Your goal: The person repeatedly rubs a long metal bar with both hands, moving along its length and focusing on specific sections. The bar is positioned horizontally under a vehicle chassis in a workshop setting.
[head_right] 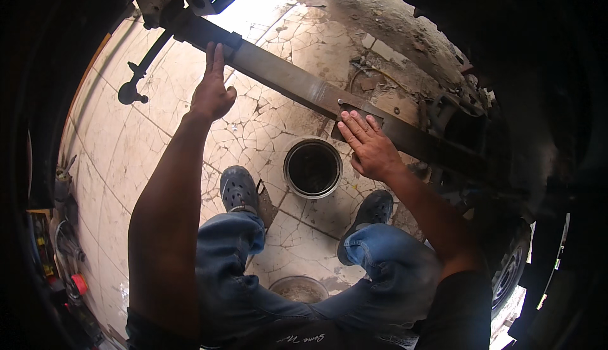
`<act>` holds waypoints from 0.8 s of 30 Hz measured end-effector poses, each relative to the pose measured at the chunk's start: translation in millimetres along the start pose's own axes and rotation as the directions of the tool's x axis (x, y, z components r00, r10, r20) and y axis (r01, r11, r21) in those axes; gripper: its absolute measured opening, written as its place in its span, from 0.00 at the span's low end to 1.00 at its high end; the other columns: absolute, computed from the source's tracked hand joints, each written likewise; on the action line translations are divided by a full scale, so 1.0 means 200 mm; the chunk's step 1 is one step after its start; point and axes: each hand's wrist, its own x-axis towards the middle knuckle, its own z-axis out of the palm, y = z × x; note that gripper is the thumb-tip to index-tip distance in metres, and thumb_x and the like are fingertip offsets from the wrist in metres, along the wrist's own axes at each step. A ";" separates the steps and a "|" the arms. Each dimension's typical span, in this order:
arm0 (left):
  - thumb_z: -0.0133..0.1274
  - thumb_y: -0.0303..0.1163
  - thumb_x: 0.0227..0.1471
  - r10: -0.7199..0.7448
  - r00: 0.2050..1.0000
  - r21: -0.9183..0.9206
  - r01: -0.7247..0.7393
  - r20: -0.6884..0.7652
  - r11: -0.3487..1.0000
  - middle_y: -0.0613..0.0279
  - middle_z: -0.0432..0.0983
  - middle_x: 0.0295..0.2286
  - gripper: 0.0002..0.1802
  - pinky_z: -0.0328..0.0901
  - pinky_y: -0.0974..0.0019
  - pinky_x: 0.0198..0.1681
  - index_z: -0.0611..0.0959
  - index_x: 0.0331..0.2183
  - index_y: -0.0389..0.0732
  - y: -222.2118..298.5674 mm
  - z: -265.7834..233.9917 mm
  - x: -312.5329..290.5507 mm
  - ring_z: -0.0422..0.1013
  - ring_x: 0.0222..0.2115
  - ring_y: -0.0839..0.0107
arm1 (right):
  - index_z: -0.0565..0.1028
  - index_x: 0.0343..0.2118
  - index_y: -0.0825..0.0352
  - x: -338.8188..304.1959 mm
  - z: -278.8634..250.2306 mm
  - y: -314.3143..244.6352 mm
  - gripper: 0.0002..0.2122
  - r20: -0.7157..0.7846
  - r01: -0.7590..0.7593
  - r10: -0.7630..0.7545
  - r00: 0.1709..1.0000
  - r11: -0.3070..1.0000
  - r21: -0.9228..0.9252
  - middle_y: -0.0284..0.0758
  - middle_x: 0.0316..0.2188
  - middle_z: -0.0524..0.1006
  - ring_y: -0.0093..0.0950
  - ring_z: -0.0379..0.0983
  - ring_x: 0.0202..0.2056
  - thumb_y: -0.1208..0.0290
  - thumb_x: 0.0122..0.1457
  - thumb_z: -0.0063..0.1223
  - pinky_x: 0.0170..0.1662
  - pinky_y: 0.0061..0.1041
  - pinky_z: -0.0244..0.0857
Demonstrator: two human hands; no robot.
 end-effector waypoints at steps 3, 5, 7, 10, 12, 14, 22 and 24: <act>0.52 0.26 0.47 -0.023 1.000 -0.017 0.023 0.007 1.000 0.69 0.24 0.69 0.56 0.72 0.59 0.47 0.35 0.68 0.48 0.01 0.00 -0.01 0.68 0.56 0.55 | 0.54 0.67 0.66 0.04 -0.03 -0.03 0.41 0.000 -0.005 0.005 1.000 1.000 0.017 0.41 0.70 0.49 0.37 0.44 0.70 0.65 0.50 0.59 0.71 0.40 0.38; 0.52 0.26 0.47 -0.020 1.000 -0.032 0.020 -0.002 0.999 0.69 0.23 0.69 0.56 0.72 0.60 0.47 0.35 0.68 0.48 0.03 0.00 0.00 0.67 0.56 0.55 | 0.53 0.67 0.66 0.11 -0.04 -0.07 0.41 -0.016 -0.008 0.008 1.000 0.999 0.038 0.41 0.70 0.49 0.38 0.44 0.70 0.65 0.50 0.59 0.71 0.40 0.39; 0.52 0.26 0.47 -0.005 1.000 -0.029 0.004 -0.030 1.000 0.69 0.23 0.69 0.57 0.72 0.60 0.46 0.35 0.68 0.48 0.02 0.02 0.00 0.67 0.56 0.55 | 0.53 0.68 0.66 0.16 -0.03 -0.09 0.41 -0.047 0.006 -0.003 0.999 0.997 0.072 0.41 0.70 0.49 0.38 0.44 0.70 0.66 0.50 0.58 0.70 0.41 0.39; 0.52 0.26 0.47 0.029 0.999 -0.008 -0.029 -0.034 1.000 0.66 0.21 0.69 0.57 0.72 0.61 0.46 0.34 0.67 0.47 0.00 0.02 0.01 0.65 0.58 0.56 | 0.54 0.67 0.67 0.11 -0.04 -0.05 0.40 -0.018 0.005 -0.004 1.000 0.998 0.069 0.41 0.70 0.50 0.38 0.45 0.70 0.67 0.51 0.58 0.70 0.41 0.39; 0.52 0.26 0.47 0.008 1.000 0.001 -0.008 0.000 1.000 0.65 0.22 0.69 0.57 0.72 0.61 0.47 0.33 0.67 0.46 -0.01 0.01 0.00 0.65 0.58 0.56 | 0.54 0.67 0.66 0.04 -0.02 -0.02 0.39 -0.011 0.010 -0.009 1.000 0.998 0.065 0.41 0.69 0.50 0.37 0.45 0.70 0.67 0.51 0.57 0.70 0.41 0.39; 0.53 0.26 0.47 -0.033 0.998 0.006 0.033 0.059 0.999 0.64 0.23 0.69 0.58 0.72 0.60 0.48 0.33 0.67 0.45 0.05 -0.03 -0.01 0.65 0.58 0.56 | 0.54 0.67 0.66 -0.02 -0.01 -0.02 0.39 -0.038 0.000 0.002 0.999 0.998 0.056 0.40 0.69 0.51 0.37 0.45 0.70 0.67 0.51 0.57 0.70 0.40 0.39; 0.37 0.64 0.59 0.042 0.993 -0.180 -0.060 -0.107 0.982 0.62 0.26 0.69 0.49 0.59 0.57 0.62 0.40 0.68 0.45 -0.03 0.09 0.02 0.55 0.64 0.55 | 0.53 0.68 0.63 0.10 -0.02 -0.07 0.41 -0.022 0.002 0.000 1.000 0.996 0.091 0.40 0.70 0.50 0.37 0.46 0.70 0.66 0.50 0.59 0.70 0.42 0.39; 0.33 0.66 0.60 0.039 0.997 -0.189 -0.052 -0.074 0.981 0.62 0.26 0.69 0.48 0.59 0.57 0.62 0.40 0.68 0.45 -0.05 0.08 0.02 0.55 0.64 0.56 | 0.53 0.68 0.63 0.08 -0.02 -0.06 0.41 -0.021 0.006 -0.004 1.000 0.996 0.085 0.40 0.70 0.50 0.38 0.46 0.70 0.66 0.50 0.58 0.70 0.42 0.39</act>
